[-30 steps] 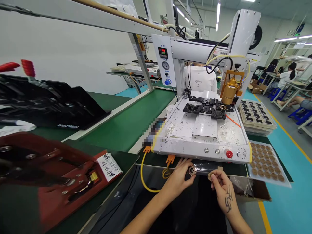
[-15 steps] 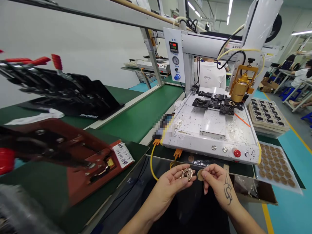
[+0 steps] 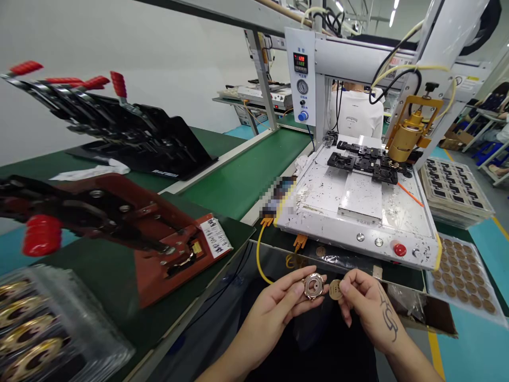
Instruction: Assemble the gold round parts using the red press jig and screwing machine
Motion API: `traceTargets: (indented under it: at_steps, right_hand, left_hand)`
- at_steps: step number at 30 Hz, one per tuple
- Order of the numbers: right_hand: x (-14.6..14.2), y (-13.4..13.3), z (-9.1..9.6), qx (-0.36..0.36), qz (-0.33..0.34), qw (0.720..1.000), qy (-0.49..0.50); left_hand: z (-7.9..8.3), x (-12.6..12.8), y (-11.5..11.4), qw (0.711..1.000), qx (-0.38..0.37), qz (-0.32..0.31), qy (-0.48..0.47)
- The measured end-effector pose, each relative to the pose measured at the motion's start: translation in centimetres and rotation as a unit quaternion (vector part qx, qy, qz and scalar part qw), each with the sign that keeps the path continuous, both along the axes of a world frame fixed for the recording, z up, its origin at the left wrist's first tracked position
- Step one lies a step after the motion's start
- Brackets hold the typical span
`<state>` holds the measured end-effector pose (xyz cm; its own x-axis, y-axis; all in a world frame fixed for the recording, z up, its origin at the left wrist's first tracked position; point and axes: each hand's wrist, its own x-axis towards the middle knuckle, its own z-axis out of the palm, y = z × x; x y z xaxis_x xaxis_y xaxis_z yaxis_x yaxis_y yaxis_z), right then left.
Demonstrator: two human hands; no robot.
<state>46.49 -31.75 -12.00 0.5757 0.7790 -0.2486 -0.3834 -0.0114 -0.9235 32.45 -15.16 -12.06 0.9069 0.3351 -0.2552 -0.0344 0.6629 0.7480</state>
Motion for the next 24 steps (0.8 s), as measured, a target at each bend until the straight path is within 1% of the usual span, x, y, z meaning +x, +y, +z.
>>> traceTargets:
  at_steps: [4, 8, 13, 16, 19, 24]
  right_hand:
    - [-0.2, -0.2, 0.1, -0.021, 0.012, 0.998, -0.06]
    - [-0.6, 0.2, 0.9, -0.045, 0.023, 0.991, -0.127]
    - [-0.9, 1.2, 1.5, -0.025, 0.019, 0.973, -0.229]
    - [-1.1, 1.7, 1.5, -0.03, 0.009, 0.961, -0.276]
    - [-1.6, 2.2, 1.7, -0.034, 0.013, 0.953, -0.301]
    - [-2.0, 2.9, 1.8, -0.02, 0.011, 0.951, -0.308]
  left_hand:
    - [0.1, -0.5, 0.0, 1.0, 0.001, 0.001, -0.002]
    - [0.3, -0.8, 0.1, 1.0, 0.017, 0.004, 0.001]
    - [0.6, -1.2, 0.1, 0.999, 0.032, 0.008, -0.002]
    - [0.9, -1.3, 0.0, 0.999, 0.044, 0.015, -0.005]
    - [1.0, -1.3, -0.3, 0.998, 0.058, 0.023, -0.01]
    - [1.0, -1.3, -0.6, 0.997, 0.07, 0.033, -0.011]
